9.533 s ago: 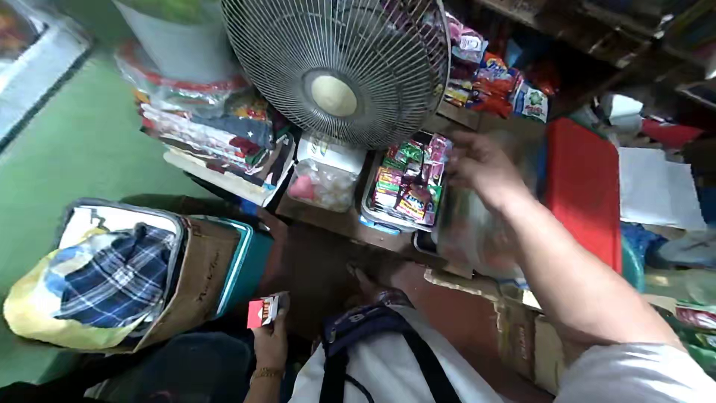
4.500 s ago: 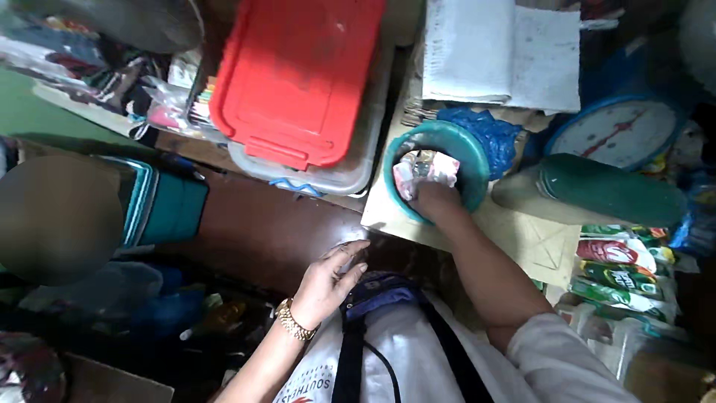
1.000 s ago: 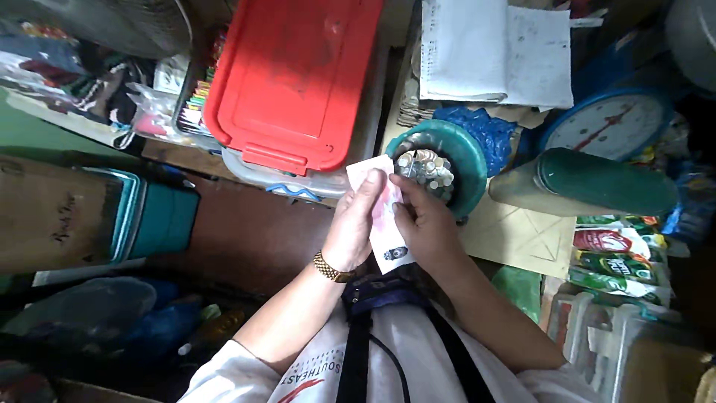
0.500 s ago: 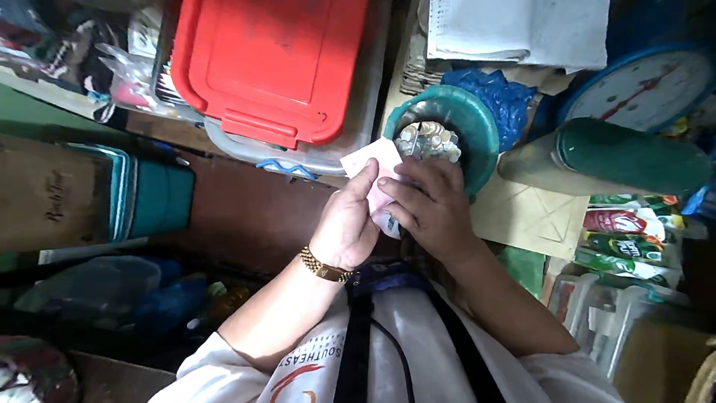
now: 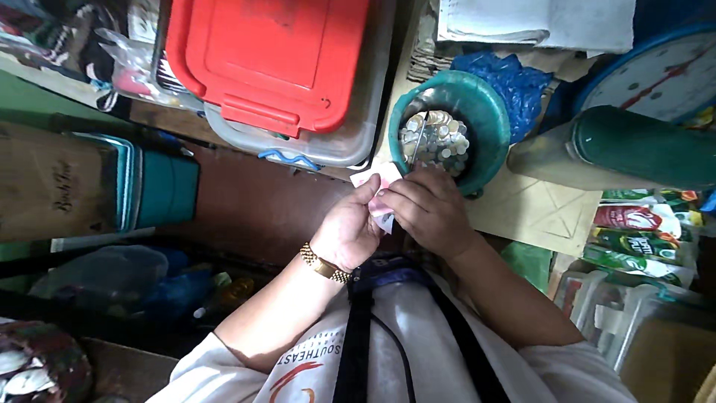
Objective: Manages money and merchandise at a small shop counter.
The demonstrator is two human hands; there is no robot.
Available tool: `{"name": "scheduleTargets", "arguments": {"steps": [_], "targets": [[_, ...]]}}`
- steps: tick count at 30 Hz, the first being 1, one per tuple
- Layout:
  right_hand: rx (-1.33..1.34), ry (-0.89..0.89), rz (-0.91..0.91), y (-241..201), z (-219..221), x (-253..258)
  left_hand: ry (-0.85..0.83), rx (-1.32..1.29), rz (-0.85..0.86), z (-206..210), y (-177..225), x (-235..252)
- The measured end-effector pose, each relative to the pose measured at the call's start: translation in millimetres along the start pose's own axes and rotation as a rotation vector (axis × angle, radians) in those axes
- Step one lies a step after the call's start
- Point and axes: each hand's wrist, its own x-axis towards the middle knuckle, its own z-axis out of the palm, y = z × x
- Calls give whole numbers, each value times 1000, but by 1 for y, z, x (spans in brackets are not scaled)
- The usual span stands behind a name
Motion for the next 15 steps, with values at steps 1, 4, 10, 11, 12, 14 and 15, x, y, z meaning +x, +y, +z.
{"name": "scheduleTargets", "arguments": {"steps": [1, 4, 10, 11, 12, 14, 15], "targets": [[10, 9, 14, 0, 0, 1, -5, 8, -9, -1, -1, 0], [109, 37, 184, -6, 1, 5, -116, 136, 71, -9, -3, 1], [643, 96, 780, -20, -10, 14, -267, 326, 448, -32, -11, 7], [668, 93, 824, -22, -10, 14, -196, 338, 483, -30, -14, 7], [675, 83, 844, -23, -9, 13, -141, 360, 517, -30, -16, 7], [691, 58, 864, -24, -6, 11, -91, 405, 584, -33, -20, 8], [712, 35, 887, -24, -5, 10, -85, 396, 596, -36, -21, 9]]}}
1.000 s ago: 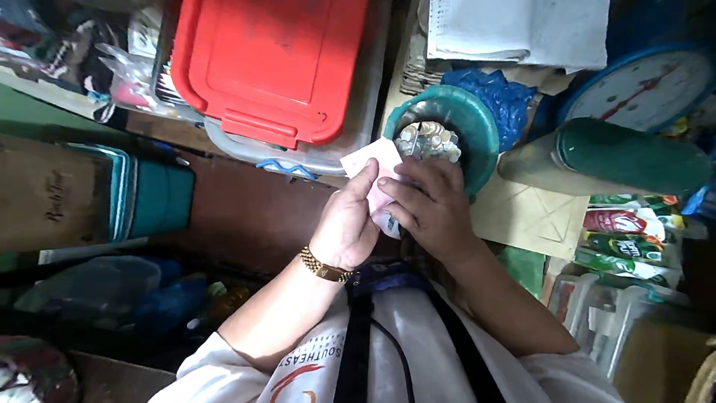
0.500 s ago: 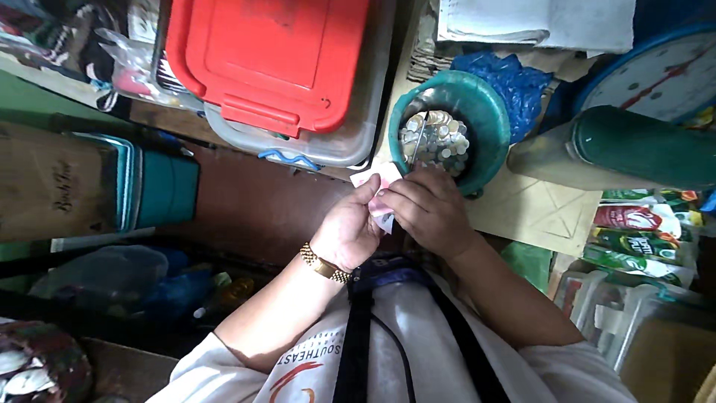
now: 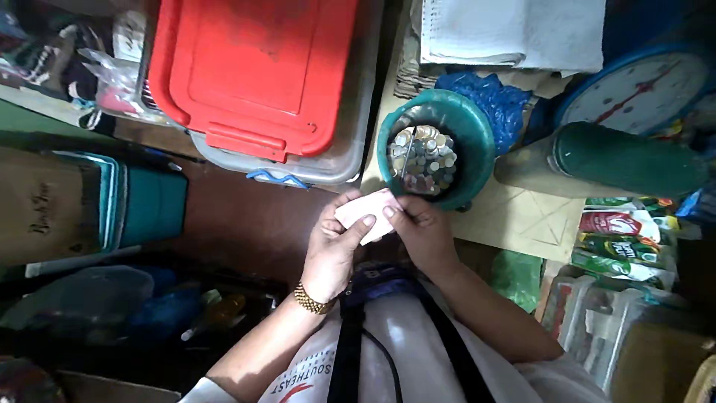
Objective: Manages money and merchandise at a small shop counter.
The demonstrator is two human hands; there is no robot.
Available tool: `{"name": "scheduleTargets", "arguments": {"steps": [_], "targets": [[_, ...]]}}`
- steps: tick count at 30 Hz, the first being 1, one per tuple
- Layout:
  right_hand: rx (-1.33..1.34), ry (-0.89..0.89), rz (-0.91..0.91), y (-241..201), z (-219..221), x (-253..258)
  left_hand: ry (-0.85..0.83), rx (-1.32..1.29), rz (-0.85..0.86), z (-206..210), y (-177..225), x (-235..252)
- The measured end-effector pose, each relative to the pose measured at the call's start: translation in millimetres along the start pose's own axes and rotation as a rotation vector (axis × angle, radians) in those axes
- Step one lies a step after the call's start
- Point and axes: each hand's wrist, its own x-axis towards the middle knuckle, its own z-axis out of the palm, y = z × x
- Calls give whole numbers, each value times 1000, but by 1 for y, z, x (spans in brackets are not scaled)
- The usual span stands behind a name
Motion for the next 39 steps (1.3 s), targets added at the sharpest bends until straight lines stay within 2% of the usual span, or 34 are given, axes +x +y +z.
{"name": "scheduleTargets", "arguments": {"steps": [5, 8, 9, 12, 14, 16, 19, 22, 26, 29, 31, 34, 37, 39], "targets": [[46, -142, 159, 5, -3, -1, -17, -103, -112, -19, -3, -6], [-48, -368, 296, 3, -19, 18, 29, 16, -87, -29, -8, -7], [-124, -386, 309, 4, -28, 29, 54, 84, -59, -34, -8, -6], [-571, -229, 265, 20, -60, 73, 134, 266, 39, -49, -5, -6], [-862, -285, 268, 38, -78, 102, 161, 352, 86, -58, -3, -6], [-976, -399, 282, 50, -79, 120, 170, 382, 110, -62, -3, -6], [-932, -452, 233, 58, -60, 139, 173, 391, 119, -56, -4, -5], [-880, -412, 155, 70, -35, 157, 172, 388, 100, -46, -7, -2], [-1057, -435, 115, 82, -16, 170, 182, 390, 105, -27, -8, 1], [-991, -442, 144, 77, -27, 175, 194, 380, 116, -16, -9, 4], [-914, -363, 126, 74, -48, 172, 196, 368, 118, -12, -10, 5], [-965, -309, 104, 72, -81, 165, 236, 355, 83, -7, -12, 3], [-1072, -390, 225, 60, -92, 148, 267, 310, 66, -2, -15, 4], [-1140, -546, 331, 57, -89, 136, 270, 298, 56, 3, -16, 4]]}}
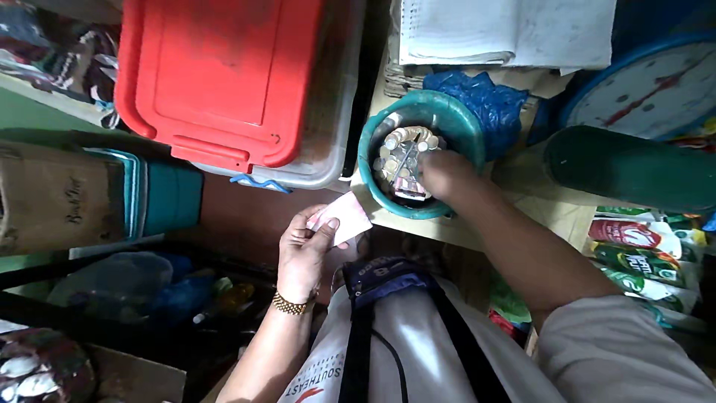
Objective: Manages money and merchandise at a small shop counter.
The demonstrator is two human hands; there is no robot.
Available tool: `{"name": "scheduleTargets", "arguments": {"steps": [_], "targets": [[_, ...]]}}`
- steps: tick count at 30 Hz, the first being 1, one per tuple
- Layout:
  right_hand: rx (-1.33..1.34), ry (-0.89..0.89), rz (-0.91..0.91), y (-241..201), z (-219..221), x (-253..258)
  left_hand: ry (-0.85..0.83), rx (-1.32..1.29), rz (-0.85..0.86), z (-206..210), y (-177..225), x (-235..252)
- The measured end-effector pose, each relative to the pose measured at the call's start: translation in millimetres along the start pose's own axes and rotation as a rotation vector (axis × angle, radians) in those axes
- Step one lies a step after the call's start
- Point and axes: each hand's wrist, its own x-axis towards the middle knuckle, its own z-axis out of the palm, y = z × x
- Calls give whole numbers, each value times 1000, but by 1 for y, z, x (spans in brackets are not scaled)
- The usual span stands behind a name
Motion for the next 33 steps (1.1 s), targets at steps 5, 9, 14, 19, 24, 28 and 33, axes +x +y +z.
{"name": "scheduleTargets", "arguments": {"steps": [5, 9, 14, 19, 24, 28, 33], "targets": [[-93, -59, 43, -12, 24, 2, -33, -67, -53, 14, 8, -1], [288, 10, -48, 0, 6, -10, -83, -92, -17, 15, 16, -3], [1288, 62, -121, -3, -7, -65, -91, -93, -27, 15, 19, -1], [1484, 139, -297, -32, 5, -104, -129, -120, -1, 19, 20, 3], [1392, 258, -351, -66, 21, -130, -234, -155, 118, 25, 19, 0], [1359, 327, -341, -88, 26, -139, -263, -137, 249, 22, 14, -4], [1178, 404, -302, -106, 29, -150, -274, -129, 290, 10, 11, -10]]}}
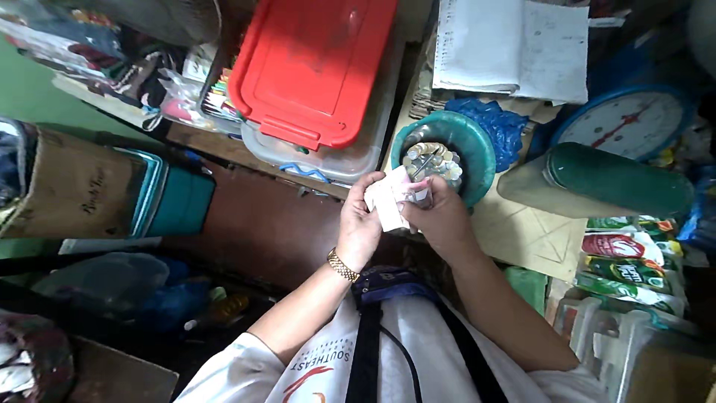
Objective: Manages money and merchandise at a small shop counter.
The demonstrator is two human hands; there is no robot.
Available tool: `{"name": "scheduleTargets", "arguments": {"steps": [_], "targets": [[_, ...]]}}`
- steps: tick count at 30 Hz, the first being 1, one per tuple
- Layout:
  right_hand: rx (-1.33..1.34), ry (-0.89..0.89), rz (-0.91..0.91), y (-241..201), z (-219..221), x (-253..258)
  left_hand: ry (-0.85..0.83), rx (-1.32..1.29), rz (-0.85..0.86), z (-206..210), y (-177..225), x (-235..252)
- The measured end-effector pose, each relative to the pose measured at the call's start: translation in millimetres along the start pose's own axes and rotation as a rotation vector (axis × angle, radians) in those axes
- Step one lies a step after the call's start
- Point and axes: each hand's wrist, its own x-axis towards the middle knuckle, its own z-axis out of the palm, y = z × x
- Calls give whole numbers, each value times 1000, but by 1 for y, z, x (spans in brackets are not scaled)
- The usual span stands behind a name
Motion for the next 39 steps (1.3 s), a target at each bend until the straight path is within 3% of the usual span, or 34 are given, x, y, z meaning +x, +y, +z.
{"name": "scheduleTargets", "arguments": {"steps": [4, 14, 20, 24, 29, 31, 33, 36, 39], "targets": [[-205, 93, -97, 4, 9, -1, 62, -6, -112, -9, 6, -6], [-167, 99, -126, 9, 27, -1, 75, -161, -127, -14, 10, -12], [-301, 176, -216, 17, 24, 8, 27, -344, -273, -14, 16, -11], [-293, 195, -155, 16, 19, 15, -34, -467, -346, -14, 21, -12], [-349, 191, -188, 18, 21, 17, -110, -438, -242, -14, 20, -11], [-353, 172, -183, 18, 23, 18, -50, -371, -242, -10, 22, -11], [-286, 122, -154, 16, 19, 19, 37, -303, -271, -7, 22, -9], [88, -9, -84, 14, 2, 25, 64, -210, -255, -13, 19, -4], [359, -1, 40, 17, -14, 29, 43, -178, -255, -21, 21, -4]]}}
